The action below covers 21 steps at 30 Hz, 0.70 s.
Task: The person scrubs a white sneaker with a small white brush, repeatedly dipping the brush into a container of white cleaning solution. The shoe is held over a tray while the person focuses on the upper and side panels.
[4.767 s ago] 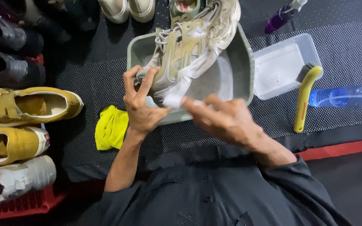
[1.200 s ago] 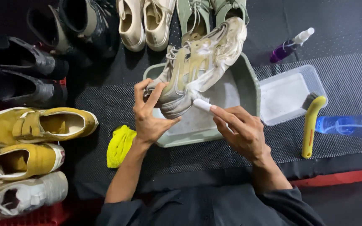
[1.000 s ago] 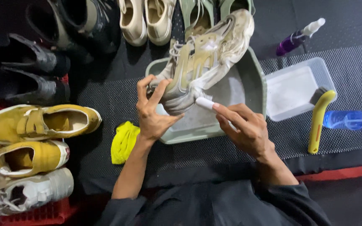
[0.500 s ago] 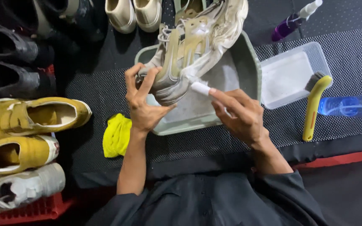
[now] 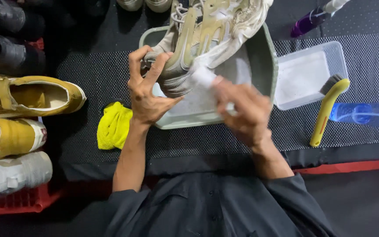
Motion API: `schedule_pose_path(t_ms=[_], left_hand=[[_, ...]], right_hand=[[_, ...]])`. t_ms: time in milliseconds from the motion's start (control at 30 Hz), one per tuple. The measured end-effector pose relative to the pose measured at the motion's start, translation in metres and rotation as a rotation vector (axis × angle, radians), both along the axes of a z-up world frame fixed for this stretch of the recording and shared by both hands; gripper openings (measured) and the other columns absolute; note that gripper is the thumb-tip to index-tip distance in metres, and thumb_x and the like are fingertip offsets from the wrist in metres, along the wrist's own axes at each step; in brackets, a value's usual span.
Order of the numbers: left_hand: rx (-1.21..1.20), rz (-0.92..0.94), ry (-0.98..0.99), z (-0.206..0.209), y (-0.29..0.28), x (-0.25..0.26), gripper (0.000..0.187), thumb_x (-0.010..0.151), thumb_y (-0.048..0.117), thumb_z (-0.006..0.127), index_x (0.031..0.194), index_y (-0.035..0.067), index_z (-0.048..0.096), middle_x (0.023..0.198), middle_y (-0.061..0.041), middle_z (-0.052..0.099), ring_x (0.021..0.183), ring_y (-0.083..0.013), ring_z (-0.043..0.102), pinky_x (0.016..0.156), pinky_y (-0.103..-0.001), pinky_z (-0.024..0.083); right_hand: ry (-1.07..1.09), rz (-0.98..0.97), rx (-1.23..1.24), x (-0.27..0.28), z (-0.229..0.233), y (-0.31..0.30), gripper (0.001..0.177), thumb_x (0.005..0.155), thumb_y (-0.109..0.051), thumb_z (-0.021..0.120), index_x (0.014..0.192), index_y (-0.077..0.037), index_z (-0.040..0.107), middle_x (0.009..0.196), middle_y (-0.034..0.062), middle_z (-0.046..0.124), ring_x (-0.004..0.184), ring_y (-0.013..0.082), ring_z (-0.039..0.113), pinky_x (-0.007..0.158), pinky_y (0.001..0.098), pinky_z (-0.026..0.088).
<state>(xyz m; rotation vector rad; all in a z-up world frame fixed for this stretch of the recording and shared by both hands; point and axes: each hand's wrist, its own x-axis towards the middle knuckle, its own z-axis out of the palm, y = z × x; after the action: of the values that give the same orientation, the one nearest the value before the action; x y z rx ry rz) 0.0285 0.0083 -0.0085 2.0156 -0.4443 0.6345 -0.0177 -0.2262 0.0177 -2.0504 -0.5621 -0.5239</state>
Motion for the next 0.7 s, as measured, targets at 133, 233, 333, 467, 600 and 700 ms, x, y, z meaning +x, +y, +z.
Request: schedule_pose_path(t_ms=[133, 233, 333, 467, 600, 700], left_hand=[[0.196, -0.016, 0.026, 0.001, 0.007, -0.011, 0.071, 0.074, 0.024, 0.092, 0.138, 0.015, 0.063, 0.141, -0.013, 0.038, 0.131, -0.0346, 0.055, 0.085, -0.043, 0.063], [0.154, -0.007, 0.023, 0.009, 0.003, -0.006, 0.065, 0.079, 0.025, 0.100, 0.131, 0.011, 0.063, 0.134, -0.013, 0.039, 0.117, -0.0301, 0.058, 0.099, -0.040, 0.063], [0.116, -0.019, 0.056, 0.008, 0.006, -0.005, 0.080, 0.070, 0.031, 0.101, 0.136, 0.009, 0.062, 0.134, -0.014, 0.039, 0.118, -0.0312, 0.055, 0.104, -0.041, 0.057], [0.123, -0.018, 0.071, 0.008, 0.004, -0.006, 0.074, 0.075, 0.038, 0.082, 0.139, 0.009, 0.060, 0.133, -0.016, 0.040, 0.128, -0.0329, 0.051, 0.109, -0.046, 0.053], [0.129, -0.007, 0.067, 0.007, 0.003, -0.006, 0.074, 0.079, 0.046, 0.092, 0.137, 0.013, 0.060, 0.133, -0.014, 0.039, 0.123, -0.0310, 0.051, 0.104, -0.043, 0.057], [-0.027, -0.028, 0.081, 0.008, 0.004, -0.005, 0.086, 0.056, 0.013, 0.098, 0.136, 0.013, 0.065, 0.134, -0.016, 0.048, 0.123, -0.0375, 0.057, 0.109, -0.045, 0.048]], right_hand=[[-0.159, -0.011, -0.385, -0.009, -0.015, -0.010, 0.046, 0.102, -0.010, 0.089, 0.140, -0.021, 0.067, 0.094, -0.0020, 0.070, 0.062, 0.0068, 0.055, 0.050, 0.0266, 0.045], [-0.149, -0.038, -0.221, 0.010, -0.014, -0.021, 0.035, 0.101, 0.003, 0.078, 0.133, -0.002, 0.068, 0.090, 0.0118, 0.070, 0.066, 0.0158, 0.056, 0.048, 0.0254, 0.046], [-0.204, 0.005, -0.242, 0.002, 0.000, -0.005, 0.035, 0.103, 0.006, 0.077, 0.133, -0.008, 0.068, 0.090, 0.0081, 0.070, 0.070, 0.0175, 0.064, 0.061, 0.0330, 0.058], [-0.189, 0.120, -0.387, 0.004, -0.013, -0.021, 0.045, 0.102, -0.007, 0.082, 0.142, -0.016, 0.063, 0.098, 0.0063, 0.071, 0.074, 0.0128, 0.065, 0.061, 0.0295, 0.060], [-0.281, -0.229, -0.294, 0.026, 0.000, -0.036, 0.025, 0.108, 0.000, 0.073, 0.132, 0.000, 0.071, 0.104, 0.0222, 0.078, 0.077, 0.0267, 0.070, 0.057, 0.0356, 0.056], [-0.284, -0.131, -0.211, 0.014, -0.042, -0.023, 0.030, 0.087, 0.004, 0.078, 0.115, -0.004, 0.081, 0.078, 0.0110, 0.064, 0.069, 0.0308, 0.070, 0.054, 0.0434, 0.055]])
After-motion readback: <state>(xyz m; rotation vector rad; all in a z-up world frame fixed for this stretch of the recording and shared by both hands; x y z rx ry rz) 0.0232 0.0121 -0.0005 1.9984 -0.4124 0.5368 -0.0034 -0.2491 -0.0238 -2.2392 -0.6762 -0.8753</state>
